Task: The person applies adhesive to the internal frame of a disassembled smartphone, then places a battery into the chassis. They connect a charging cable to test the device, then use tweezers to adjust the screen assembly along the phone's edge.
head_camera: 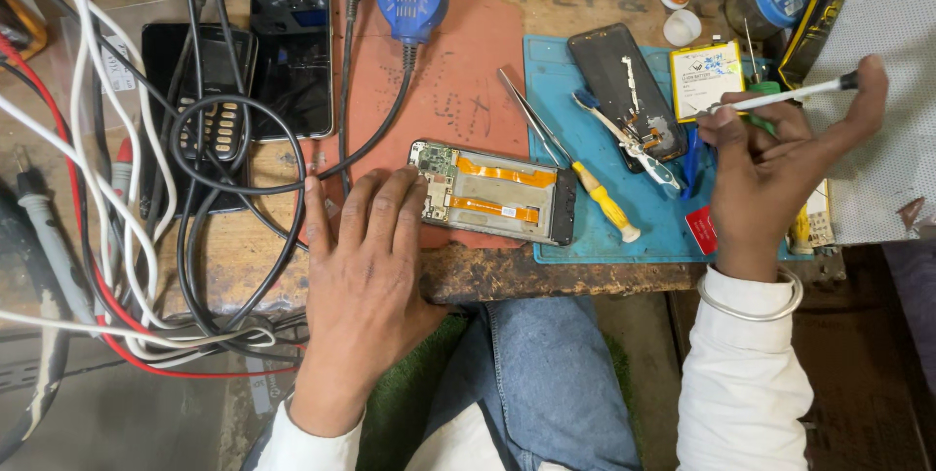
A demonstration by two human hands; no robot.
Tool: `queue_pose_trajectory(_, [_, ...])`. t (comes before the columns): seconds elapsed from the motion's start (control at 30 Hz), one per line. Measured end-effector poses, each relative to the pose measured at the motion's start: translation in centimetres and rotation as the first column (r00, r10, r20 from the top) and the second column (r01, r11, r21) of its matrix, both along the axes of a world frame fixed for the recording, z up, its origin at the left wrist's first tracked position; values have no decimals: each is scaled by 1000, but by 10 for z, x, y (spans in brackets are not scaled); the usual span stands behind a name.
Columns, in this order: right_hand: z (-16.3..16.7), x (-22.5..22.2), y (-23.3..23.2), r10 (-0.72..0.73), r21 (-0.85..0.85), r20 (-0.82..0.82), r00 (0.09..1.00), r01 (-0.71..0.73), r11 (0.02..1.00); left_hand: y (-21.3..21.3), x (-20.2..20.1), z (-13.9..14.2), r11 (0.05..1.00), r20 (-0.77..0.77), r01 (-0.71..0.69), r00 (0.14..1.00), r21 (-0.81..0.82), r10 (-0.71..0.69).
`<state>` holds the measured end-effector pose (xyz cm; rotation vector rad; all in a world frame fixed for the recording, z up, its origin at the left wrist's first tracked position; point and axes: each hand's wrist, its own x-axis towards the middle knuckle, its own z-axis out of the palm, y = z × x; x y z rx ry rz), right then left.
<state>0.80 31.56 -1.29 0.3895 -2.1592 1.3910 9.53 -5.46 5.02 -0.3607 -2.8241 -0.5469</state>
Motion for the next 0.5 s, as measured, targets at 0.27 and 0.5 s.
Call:
queue_pose_trajectory(0.27, [-7, 3, 2, -3, 40, 41, 999, 1, 999, 4, 2, -5, 999, 23, -20, 1000, -36, 21])
queue_pose_trajectory(0.5, [-4, 1, 0, -14, 83, 42, 999, 11, 996, 3, 1, -4, 1000, 10, -1, 1000, -13, 1])
